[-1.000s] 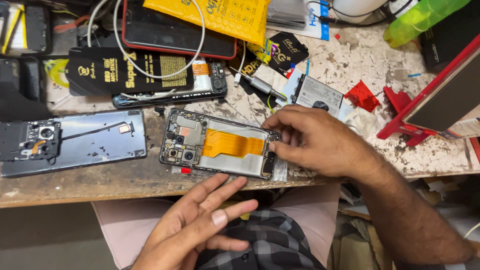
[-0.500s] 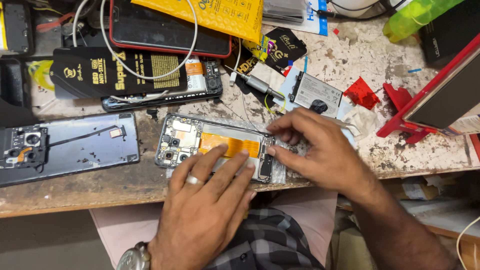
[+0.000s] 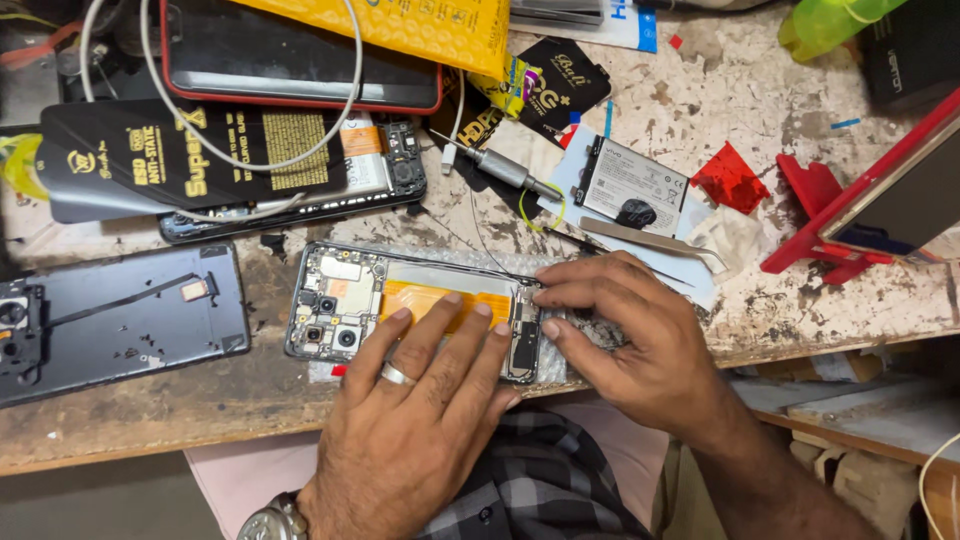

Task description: The person handles a disassembled smartphone, aligning and pressing an orange ribbon cable into place on the internal frame. They repeatedly adjust the cable and the phone's position on the workbench while using their fingers to secure the connection.

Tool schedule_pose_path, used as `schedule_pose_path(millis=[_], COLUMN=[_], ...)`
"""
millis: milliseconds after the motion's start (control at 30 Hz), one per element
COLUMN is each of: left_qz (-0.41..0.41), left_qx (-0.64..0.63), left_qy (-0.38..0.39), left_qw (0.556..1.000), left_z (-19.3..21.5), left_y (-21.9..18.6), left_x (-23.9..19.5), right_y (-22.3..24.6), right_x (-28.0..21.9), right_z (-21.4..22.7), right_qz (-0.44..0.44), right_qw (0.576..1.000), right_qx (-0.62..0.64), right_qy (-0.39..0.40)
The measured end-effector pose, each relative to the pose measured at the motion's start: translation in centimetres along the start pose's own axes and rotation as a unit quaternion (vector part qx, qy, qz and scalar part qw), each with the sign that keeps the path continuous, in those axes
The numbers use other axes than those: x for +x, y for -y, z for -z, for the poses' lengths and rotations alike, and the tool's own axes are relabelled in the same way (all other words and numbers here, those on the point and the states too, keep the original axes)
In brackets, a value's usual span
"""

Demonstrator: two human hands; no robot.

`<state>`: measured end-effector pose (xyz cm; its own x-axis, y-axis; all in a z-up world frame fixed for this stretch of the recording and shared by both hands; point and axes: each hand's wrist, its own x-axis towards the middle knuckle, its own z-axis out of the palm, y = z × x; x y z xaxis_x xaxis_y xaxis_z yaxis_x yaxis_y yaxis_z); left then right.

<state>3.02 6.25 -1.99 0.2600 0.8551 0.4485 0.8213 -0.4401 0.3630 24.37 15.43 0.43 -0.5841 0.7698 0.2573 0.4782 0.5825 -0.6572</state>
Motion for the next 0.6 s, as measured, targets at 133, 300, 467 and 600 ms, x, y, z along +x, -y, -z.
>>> schedule_pose_path(millis=[133,300,467,600], left_qz=[-0.025,-0.035,-0.022,0.004], left_qx=[-0.008,-0.020,-0.077,-0.036], left_qy=[0.020,0.039,0.017,-0.019], left_qw=[0.999,0.998,0.997,0.999], left_z=[-0.3,-0.3,0.4,2.1], left_y=[0.0,0.1,0.1,1.0], left_x=[0.1,0.2,-0.6,-1.6], right_y=[-0.3,-0.3,0.5,0.6], right_x=[0.1,0.2,0.3,0.3], right_z=[0.1,0.1,0.1,0.0], right_qz=[-0.018,-0.014,-0.027,-0.046], right_qw=[1.000,1.000,1.000,0.999], right_qx=[0.013,0.016,0.014,0.009], right_qy=[0.015,0.010,0.002,0.005])
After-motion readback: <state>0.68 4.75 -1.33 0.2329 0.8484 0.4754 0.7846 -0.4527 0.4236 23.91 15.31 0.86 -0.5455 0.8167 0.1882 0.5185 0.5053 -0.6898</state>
